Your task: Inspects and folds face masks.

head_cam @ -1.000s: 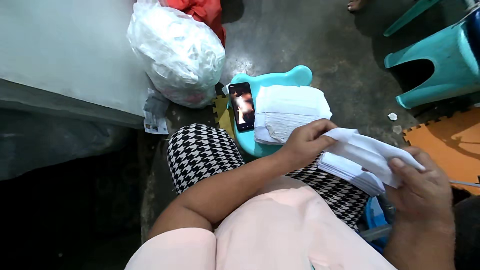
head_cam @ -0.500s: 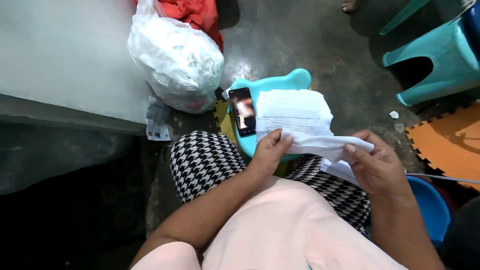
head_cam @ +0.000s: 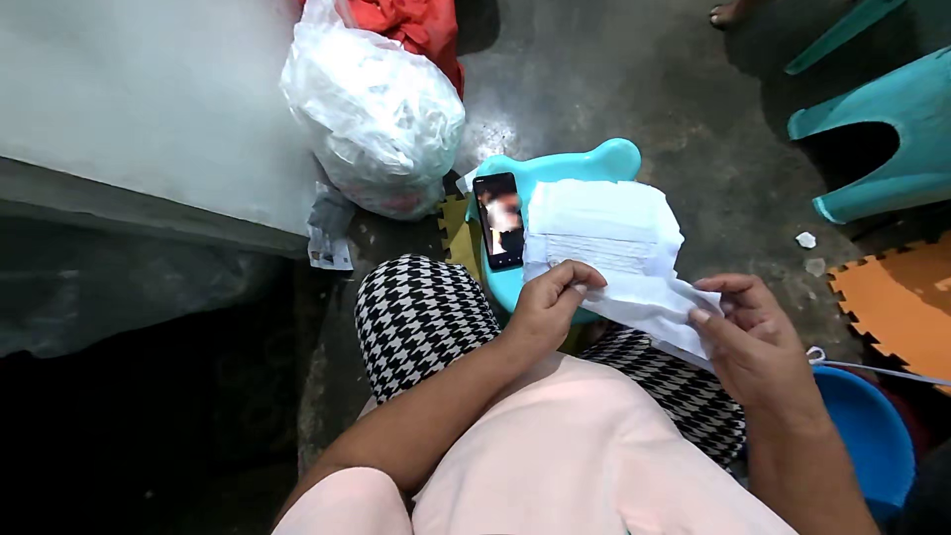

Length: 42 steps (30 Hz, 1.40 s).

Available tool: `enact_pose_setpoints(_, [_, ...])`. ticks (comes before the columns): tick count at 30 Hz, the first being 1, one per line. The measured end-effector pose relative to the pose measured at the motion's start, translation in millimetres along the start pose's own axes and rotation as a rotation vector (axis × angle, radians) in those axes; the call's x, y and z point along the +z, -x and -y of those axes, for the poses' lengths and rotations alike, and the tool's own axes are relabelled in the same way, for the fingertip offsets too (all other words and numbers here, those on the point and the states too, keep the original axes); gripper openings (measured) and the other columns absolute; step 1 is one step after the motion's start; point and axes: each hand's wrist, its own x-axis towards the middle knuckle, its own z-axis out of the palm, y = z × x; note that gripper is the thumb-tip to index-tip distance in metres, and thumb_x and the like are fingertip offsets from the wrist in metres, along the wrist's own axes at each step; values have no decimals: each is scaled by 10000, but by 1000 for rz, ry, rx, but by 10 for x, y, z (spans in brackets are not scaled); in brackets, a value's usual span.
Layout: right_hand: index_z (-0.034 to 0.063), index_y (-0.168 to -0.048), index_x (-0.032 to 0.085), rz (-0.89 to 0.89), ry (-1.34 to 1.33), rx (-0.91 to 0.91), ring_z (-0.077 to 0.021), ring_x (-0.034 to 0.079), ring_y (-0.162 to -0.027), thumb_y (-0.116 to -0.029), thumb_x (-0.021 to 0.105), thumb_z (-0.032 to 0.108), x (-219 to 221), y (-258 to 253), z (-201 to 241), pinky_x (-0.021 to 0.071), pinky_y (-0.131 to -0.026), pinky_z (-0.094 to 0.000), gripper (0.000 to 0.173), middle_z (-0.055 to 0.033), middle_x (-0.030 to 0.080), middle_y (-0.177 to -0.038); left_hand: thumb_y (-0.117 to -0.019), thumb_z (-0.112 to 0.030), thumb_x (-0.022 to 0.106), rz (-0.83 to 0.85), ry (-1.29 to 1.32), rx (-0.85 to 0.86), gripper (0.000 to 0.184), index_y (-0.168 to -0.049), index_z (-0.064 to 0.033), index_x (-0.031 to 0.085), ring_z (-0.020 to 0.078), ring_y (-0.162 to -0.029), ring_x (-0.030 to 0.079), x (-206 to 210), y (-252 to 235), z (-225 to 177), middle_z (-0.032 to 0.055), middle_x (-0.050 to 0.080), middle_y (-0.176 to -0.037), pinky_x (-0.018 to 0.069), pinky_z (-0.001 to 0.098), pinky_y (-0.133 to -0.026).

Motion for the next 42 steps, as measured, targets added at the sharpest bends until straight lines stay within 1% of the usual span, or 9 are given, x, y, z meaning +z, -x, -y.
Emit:
enact_pose_setpoints(6, [154, -1190, 596, -36, -69, -18, -56, 691, -823, -968, 593, 55, 18, 17, -51, 609, -763, -237, 242, 61, 696, -958, -1056, -49, 475, -41, 37, -6, 245, -1185, -31, 682, 73, -952, 656, 12, -2, -16, 39, 692, -1101, 558, 277, -866])
enact_pose_setpoints(10, [152, -1203, 602, -46, -67, -69, -47, 699, -832, -970, 592, 37, 31, 30, -68, 604, -774, -220, 260, 69, 714, -967, -1085, -83, 401, -46, 237, -138, 288, -1257, -46, 628, 147, -999, 666, 16, 20, 5, 77, 648, -1177, 583, 366, -897])
enact_pose_setpoints(16, [232, -1195, 676, 34, -138, -138, -75, 705, -923, -962, 677, 137, 5, 23, -81, 619, -830, -270, 252, 58, 711, -1073, -1078, -53, 343, -48, 431, -243, 246, -1137, -52, 582, 151, -941, 680, 29, 89, -49, 62, 641, -1074, 595, 382, -866])
enact_pose_setpoints(20, [225, -1152, 705, 50, -157, -131, -42, 691, -887, -968, 654, 106, 22, 16, -82, 606, -792, -222, 225, 70, 709, -1045, -1085, -61, 356, -60, 472, -273, 235, -1136, -57, 585, 165, -943, 685, 15, 106, -51, 72, 649, -1066, 598, 384, -860])
enact_pose_setpoints(27, [144, -1050, 735, 23, -172, 20, -58, 702, -828, -985, 550, 43, 45, 30, -74, 616, -743, -237, 220, 34, 728, -972, -1063, -11, 342, -46, 365, -281, 317, -1070, 9, 659, 144, -962, 686, -39, 150, -61, 71, 693, -1045, 586, 353, -892])
enact_pose_setpoints(31, [115, -1031, 735, 40, -119, 40, -60, 705, -827, -985, 499, 21, 62, 27, -75, 611, -744, -234, 258, 29, 737, -956, -1048, -20, 443, -51, 250, -276, 248, -1116, 5, 680, 130, -992, 675, -98, 157, -18, 78, 699, -1081, 565, 333, -908])
enact_pose_setpoints(37, [73, -1062, 728, 71, -44, 64, -80, 706, -849, -984, 464, 16, 95, -44, -73, 611, -754, -251, 282, 2, 737, -981, -1028, -26, 525, -115, 124, -206, 186, -1130, -32, 681, 126, -897, 669, -185, 100, -19, 64, 686, -1052, 582, 309, -809])
enact_pose_setpoints(40, [75, -1057, 722, 53, -13, 98, -73, 699, -843, -975, 460, 26, 129, -92, -68, 605, -754, -246, 280, 14, 734, -976, -1044, -32, 480, -103, 75, -190, 214, -1135, -50, 673, 113, -887, 659, -261, 56, -33, 43, 683, -1066, 575, 302, -778])
enact_pose_setpoints(42, [92, -1048, 725, 32, 20, 110, -70, 687, -826, -959, 499, 42, 152, -164, -64, 594, -754, -247, 249, 20, 727, -949, -1062, -31, 418, -89, 54, -184, 264, -1152, -40, 665, 123, -933, 667, -308, -7, -64, 50, 679, -1104, 582, 331, -828])
